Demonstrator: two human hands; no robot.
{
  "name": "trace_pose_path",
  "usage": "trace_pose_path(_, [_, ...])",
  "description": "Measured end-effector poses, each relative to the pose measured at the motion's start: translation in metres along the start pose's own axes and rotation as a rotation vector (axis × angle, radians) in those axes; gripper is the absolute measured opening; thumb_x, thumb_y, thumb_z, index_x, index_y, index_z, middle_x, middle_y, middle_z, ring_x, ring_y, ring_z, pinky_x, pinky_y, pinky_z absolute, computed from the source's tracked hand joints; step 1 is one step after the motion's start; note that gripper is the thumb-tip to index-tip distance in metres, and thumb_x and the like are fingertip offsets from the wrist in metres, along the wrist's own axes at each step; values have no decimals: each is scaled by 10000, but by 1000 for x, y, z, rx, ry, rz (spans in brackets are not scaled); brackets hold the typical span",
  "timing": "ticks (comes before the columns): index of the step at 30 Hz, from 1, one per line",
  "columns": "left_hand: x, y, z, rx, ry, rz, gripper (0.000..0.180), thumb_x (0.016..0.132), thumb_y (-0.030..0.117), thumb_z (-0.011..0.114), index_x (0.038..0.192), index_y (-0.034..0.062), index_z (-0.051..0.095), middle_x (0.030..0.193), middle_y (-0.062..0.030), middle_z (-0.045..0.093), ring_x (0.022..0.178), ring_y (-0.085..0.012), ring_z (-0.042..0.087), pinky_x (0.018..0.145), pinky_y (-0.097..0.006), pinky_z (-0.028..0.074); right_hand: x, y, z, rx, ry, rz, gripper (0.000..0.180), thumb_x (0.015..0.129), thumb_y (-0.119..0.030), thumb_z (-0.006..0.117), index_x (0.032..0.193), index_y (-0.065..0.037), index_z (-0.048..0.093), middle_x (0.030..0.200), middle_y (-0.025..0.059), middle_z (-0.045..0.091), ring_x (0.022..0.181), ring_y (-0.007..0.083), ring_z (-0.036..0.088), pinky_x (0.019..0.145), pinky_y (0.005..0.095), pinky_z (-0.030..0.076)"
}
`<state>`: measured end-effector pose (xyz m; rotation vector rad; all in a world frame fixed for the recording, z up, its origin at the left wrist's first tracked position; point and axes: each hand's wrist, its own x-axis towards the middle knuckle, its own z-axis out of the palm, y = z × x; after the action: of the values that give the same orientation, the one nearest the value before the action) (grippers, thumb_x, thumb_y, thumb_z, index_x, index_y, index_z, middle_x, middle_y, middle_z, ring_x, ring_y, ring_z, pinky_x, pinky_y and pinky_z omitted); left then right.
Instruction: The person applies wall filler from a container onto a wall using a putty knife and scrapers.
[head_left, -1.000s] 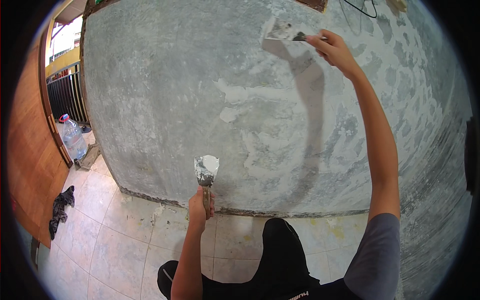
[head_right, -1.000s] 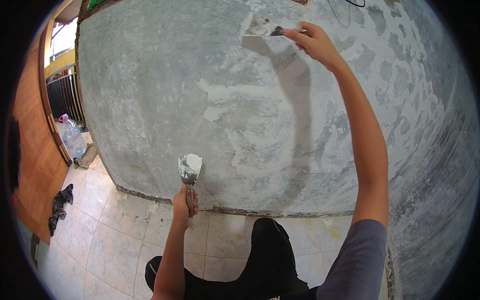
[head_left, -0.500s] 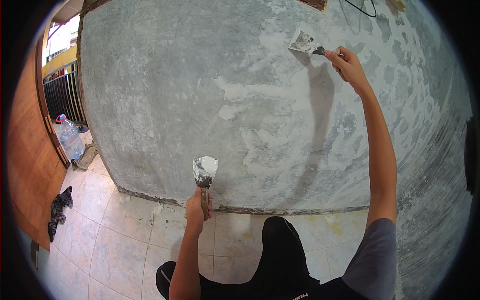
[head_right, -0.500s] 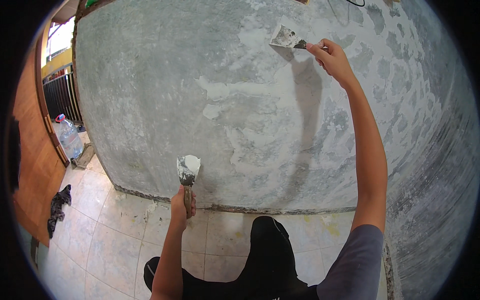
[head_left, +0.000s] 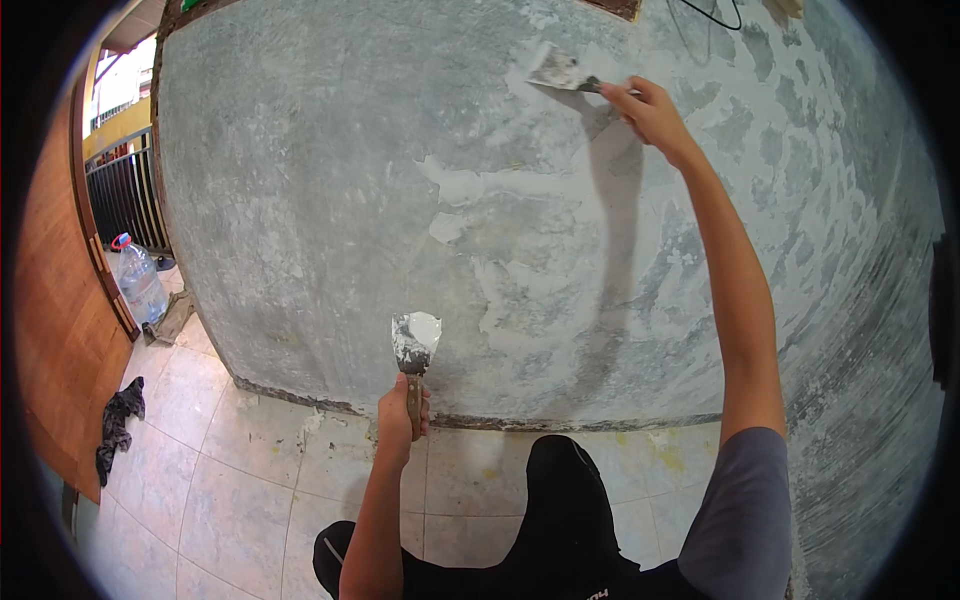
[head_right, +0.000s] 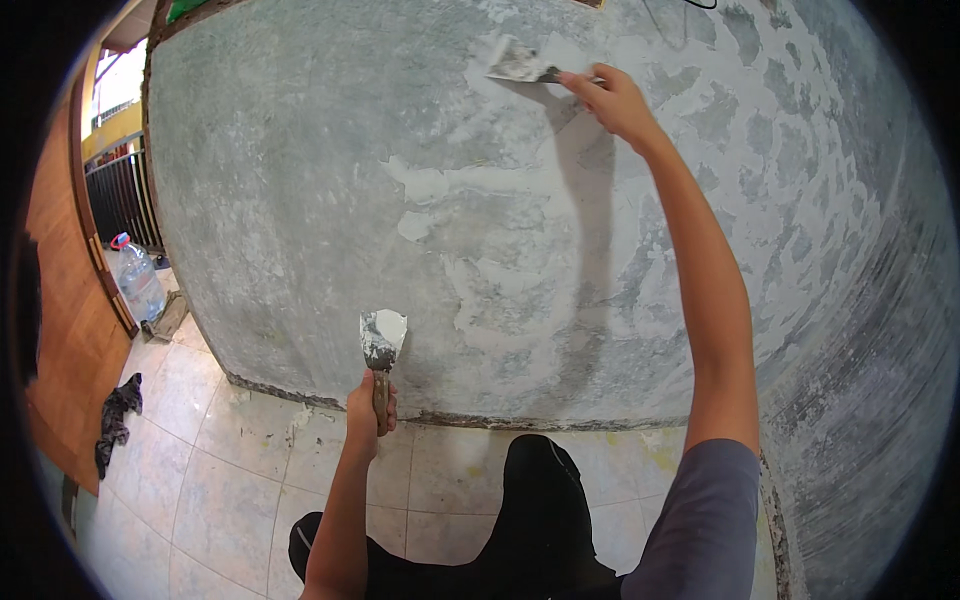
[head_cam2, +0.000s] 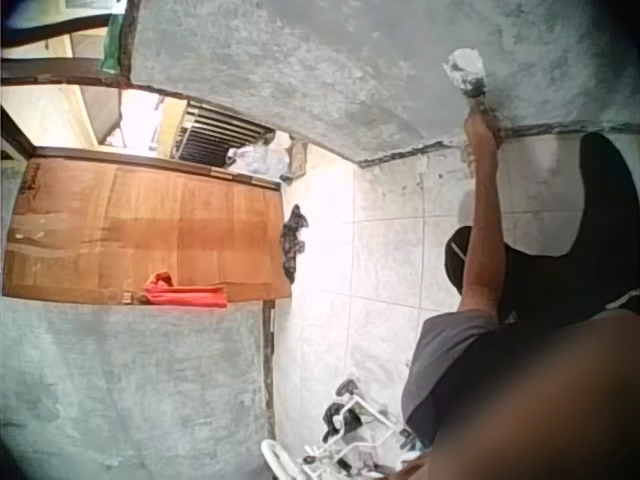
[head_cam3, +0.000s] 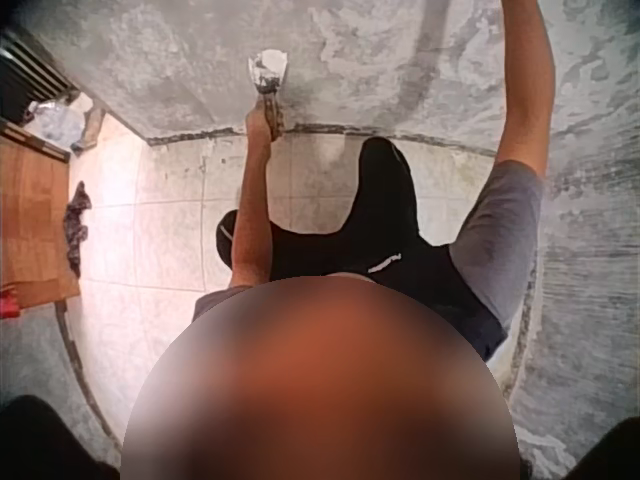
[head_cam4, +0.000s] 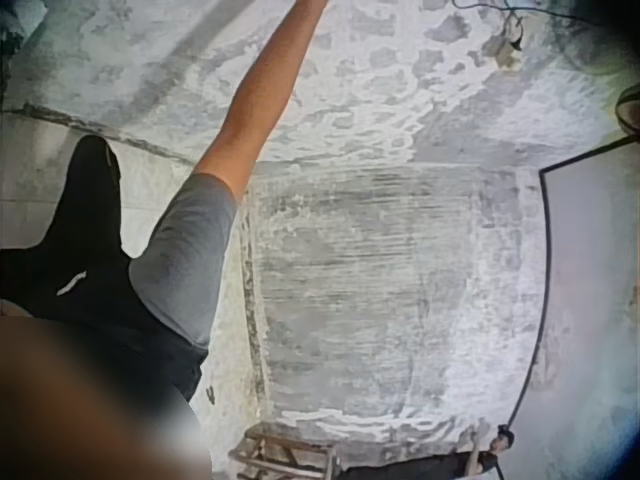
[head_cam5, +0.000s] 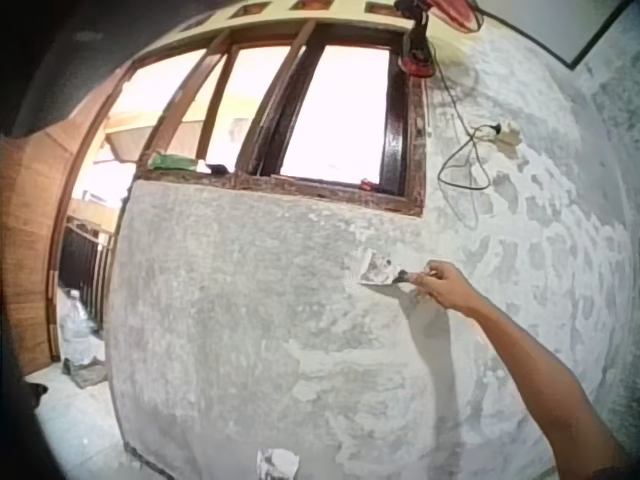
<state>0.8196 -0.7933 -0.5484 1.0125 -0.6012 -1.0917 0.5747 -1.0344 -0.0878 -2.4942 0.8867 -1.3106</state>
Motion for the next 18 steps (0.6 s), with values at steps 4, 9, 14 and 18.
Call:
trace_pose_path(4, [0, 3, -3, -10, 16, 7, 603, 1083, 574, 399, 935, 40, 638, 602, -14, 523, 455, -122, 491, 437, -286, 394, -23, 1, -33, 75, 3, 27, 351, 952, -411, 745, 968, -70, 666, 744, -24, 601, 577, 36, 478, 477, 231, 328])
trace_pose_path(9, [5, -1, -6, -9, 42, -5, 599, 1083, 574, 397, 933, 46, 638, 594, -10, 514, 458, -117, 486, 434, -282, 385, -11, -15, -18, -263, 215, -602, 270, 976, -310, 714, 1102, -81, 647, 917, 30, 680, 722, 156, 600, 648, 321, 493])
trace_pose_path(14, [4, -2, -3, 18, 28, -1, 600, 1079, 580, 399, 943, 47, 639, 605, -9, 517, 462, -117, 491, 437, -280, 393, 7, -41, -3, -635, 208, -826, 195, 974, -201, 688, 1147, -116, 662, 979, 37, 703, 927, 277, 643, 830, 385, 524])
trace_pose_path(18, [6, 0, 6, 17, 4, -10, 603, 1074, 589, 404, 948, 50, 643, 619, -8, 527, 464, -118, 499, 440, -277, 399, 42, -33, -23, -841, 103, -880, 214, 962, -132, 708, 1175, -137, 730, 1014, 26, 710, 1013, 239, 635, 902, 361, 509])
